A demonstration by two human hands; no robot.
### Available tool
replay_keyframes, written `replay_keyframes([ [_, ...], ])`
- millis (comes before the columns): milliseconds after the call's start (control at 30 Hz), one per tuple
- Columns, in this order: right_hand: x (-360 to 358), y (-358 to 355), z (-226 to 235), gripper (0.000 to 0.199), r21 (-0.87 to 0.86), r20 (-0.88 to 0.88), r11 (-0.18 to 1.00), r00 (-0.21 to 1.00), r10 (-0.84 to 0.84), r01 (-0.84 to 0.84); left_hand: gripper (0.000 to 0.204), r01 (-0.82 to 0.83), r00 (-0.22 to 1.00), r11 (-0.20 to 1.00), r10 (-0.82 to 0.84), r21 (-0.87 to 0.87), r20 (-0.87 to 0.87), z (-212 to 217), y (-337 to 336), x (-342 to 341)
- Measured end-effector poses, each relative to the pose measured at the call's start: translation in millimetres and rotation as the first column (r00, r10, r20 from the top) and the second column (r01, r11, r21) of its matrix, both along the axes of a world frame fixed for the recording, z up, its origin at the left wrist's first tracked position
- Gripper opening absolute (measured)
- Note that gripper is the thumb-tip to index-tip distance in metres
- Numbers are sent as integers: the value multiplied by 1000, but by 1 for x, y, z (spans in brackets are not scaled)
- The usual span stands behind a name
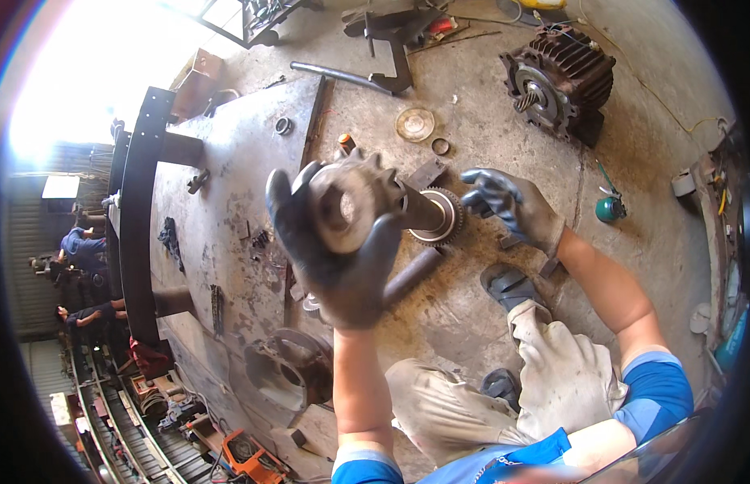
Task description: The person sits on the workshop floor and uses a hammer and metal drift to press a cylindrical sleeve onto a gear shaft. They repeatedly strike the drift to seat the sleeve, then rotate and inspect the gear assembly by hand.
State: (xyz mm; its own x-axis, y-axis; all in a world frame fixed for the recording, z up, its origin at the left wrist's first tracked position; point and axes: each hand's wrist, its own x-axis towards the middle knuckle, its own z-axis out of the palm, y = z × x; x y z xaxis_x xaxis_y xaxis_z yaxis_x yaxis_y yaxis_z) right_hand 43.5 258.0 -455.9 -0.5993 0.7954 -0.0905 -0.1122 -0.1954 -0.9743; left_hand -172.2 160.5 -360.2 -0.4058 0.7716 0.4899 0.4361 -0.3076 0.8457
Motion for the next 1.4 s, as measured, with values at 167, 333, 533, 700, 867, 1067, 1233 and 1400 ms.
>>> replay_keyframes([
  [167, 60, -25, -82, 52, -205, 148, 964, 979, -141, 170, 114, 20, 1000, 975, -22, -221, -8, -19, 17, -1],
  [333, 101, -37, -127, 54, -3, 409, 968, 884, -228, 251, 104, -27, 891, 987, -49, -159, -452, -16, 11, -3],
  [533, 105, -43, -187, 75, 477, 871, 747, 361, -332, -464, 71, -46, 998, 990, 50, -133, 33, -26, 9, 15],
  [700, 89, -53, -241, 82, 397, 918, 656, 274, -288, -642, 78, -165, 984, 982, 158, -95, -80, -31, 6, 13],
  [867, 93, -46, -257, 76, 425, 905, 569, 308, -294, -704, 82, -112, 994, 991, 112, -74, -2, -37, 9, 14],
  [1067, 92, -35, -248, 66, 391, 872, 730, 479, -100, -560, 87, -8, 1000, 997, 9, -77, 12, -34, 2, 6],
  [1233, 81, -41, -204, 52, -134, 272, 991, 962, 25, 13, 95, 49, 998, 996, -52, -76, -44, -33, -6, -5],
  [1400, 53, -26, -58, 54, -210, -40, 962, 981, -188, 176, 101, 113, 987, 991, -104, -74, 119, -34, -7, -5],
])
